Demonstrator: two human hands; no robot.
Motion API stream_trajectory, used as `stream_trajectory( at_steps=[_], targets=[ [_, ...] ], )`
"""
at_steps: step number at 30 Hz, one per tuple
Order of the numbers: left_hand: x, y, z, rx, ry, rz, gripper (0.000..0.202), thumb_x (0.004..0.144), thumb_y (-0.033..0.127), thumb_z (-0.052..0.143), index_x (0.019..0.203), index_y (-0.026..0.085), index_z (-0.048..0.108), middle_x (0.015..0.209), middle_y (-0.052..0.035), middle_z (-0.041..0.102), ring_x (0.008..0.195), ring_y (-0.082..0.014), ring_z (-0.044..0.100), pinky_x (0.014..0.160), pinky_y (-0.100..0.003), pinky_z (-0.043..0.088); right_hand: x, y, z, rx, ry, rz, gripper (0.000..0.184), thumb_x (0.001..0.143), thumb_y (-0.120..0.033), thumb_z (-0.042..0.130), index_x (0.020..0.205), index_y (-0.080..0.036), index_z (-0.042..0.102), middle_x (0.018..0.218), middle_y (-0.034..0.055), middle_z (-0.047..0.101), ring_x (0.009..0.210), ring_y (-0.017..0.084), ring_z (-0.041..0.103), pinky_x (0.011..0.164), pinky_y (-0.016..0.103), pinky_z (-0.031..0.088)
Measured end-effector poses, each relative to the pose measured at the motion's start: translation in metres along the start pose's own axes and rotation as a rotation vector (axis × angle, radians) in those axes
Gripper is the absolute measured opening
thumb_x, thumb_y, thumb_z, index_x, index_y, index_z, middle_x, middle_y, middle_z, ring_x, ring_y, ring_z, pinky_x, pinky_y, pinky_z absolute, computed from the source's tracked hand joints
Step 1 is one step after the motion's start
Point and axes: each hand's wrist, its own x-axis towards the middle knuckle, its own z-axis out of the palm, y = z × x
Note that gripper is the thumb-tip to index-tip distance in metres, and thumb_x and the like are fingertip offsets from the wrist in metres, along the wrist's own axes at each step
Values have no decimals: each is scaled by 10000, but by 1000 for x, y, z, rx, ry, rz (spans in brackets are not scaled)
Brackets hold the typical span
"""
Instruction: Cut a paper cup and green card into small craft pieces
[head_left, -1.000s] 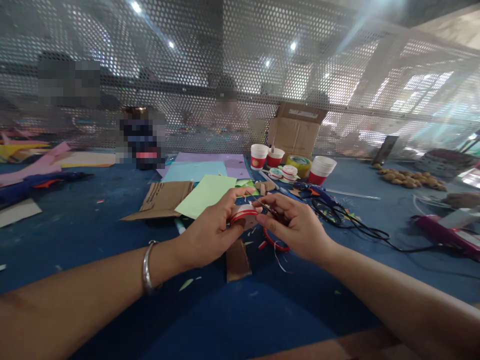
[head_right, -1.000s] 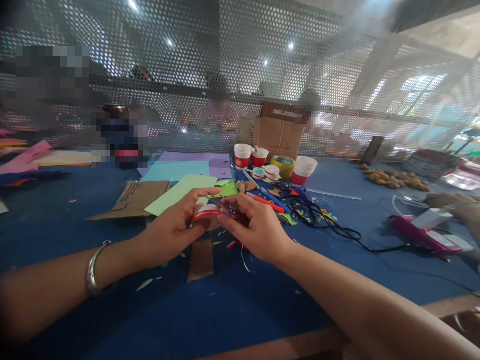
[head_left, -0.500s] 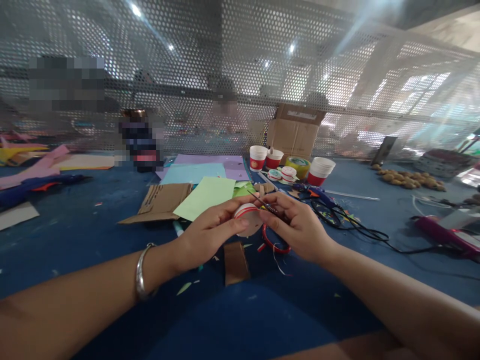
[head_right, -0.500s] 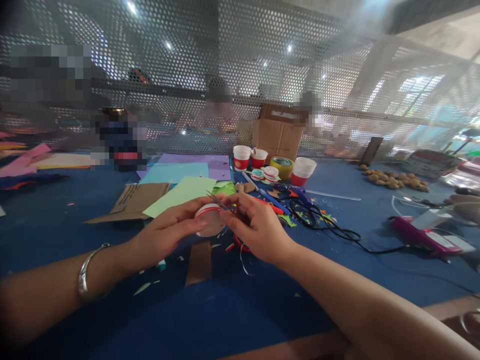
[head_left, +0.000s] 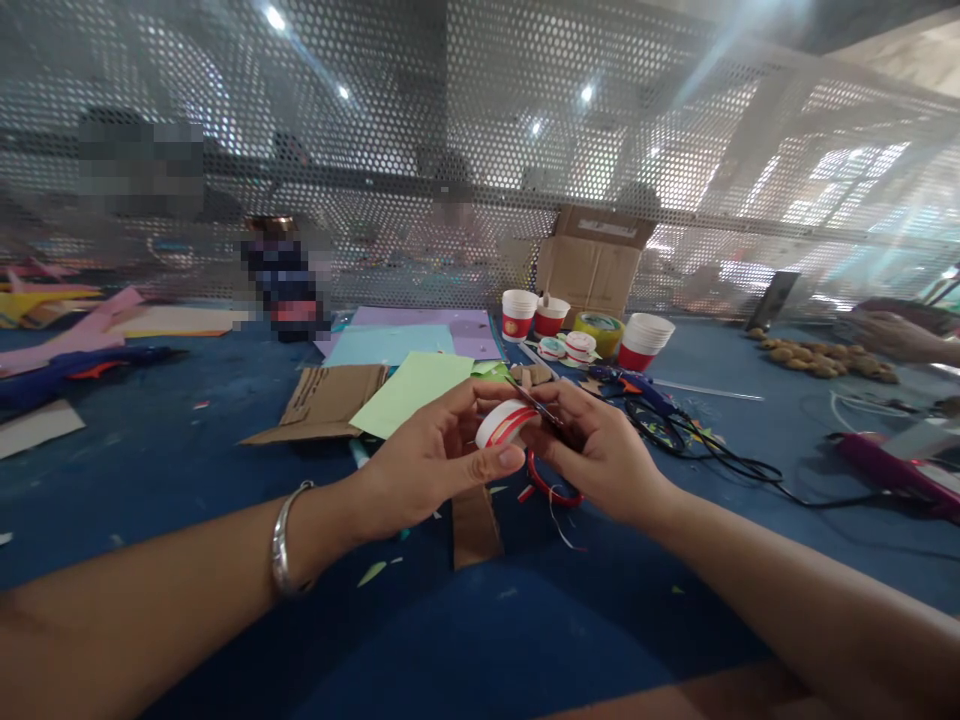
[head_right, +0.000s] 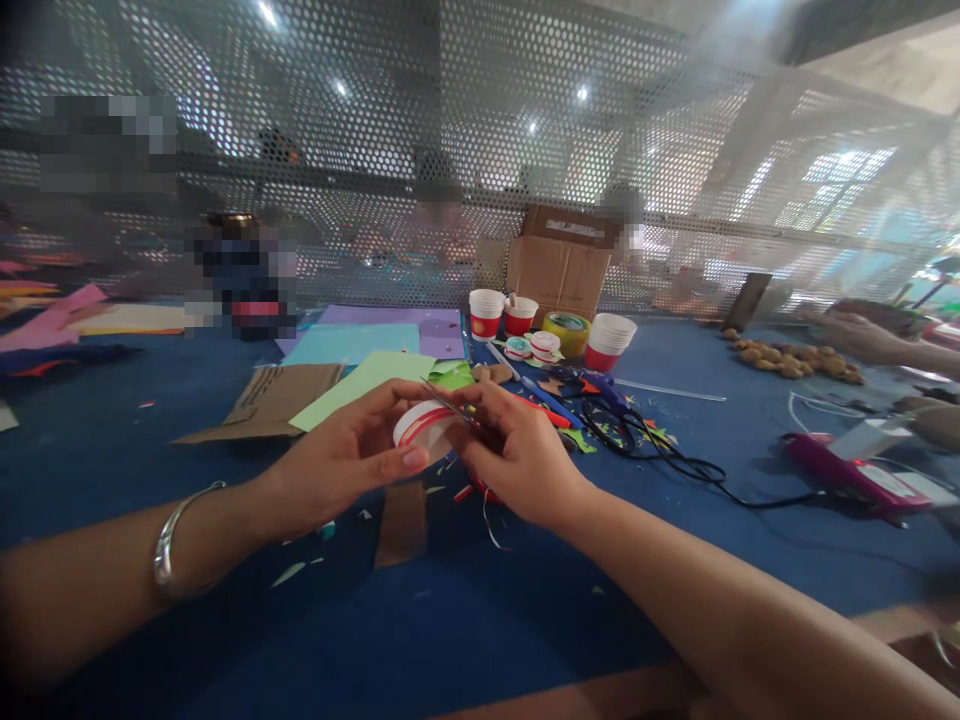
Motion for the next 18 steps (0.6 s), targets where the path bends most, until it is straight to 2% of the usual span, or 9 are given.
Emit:
stream_trajectory(
  at_steps=[5,9,13,16,18],
  targets=[
    [-2,-2,3,31,-12,18,476,811,193,787,1199,221,514,1192,-57,636,1067,-172,631,929,-303,498,0,-2,3,-39,-3,-7,237,874,-197,605,1110,-187,581,839,15,644,681,144,577,638,269,468],
    [-5,-3,4,152,42,18,486,805,248,801,1196,221,514,1218,-62,617,1093,-192,623,941,-331,499,0,-5,4,-30,-21,-29,317,834,-133,591,1146,-185,562,833,3,649,684,143,585,638,259,468],
    [-5,-2,2,232,83,31,492,816,274,791,1220,230,513,1218,-60,621,1061,-186,626,915,-329,504,0,-6,3,-51,41,-26,331,820,-86,559,1137,-180,575,743,-31,616,615,116,551,589,232,429],
    [-4,-2,0,244,95,13,529,807,280,797,1243,245,500,1194,-55,619,1023,-179,629,878,-324,513,0,-6,1,-38,95,-25,286,831,-97,563,1105,-176,580,735,-34,603,598,103,534,567,222,409],
    [-3,-3,0,236,105,-8,541,785,291,815,1221,245,496,1176,-54,613,1034,-191,626,865,-330,519,-1,-6,1,6,85,-19,256,858,-135,566,1110,-177,574,779,-17,623,627,108,552,580,226,424]
  ],
)
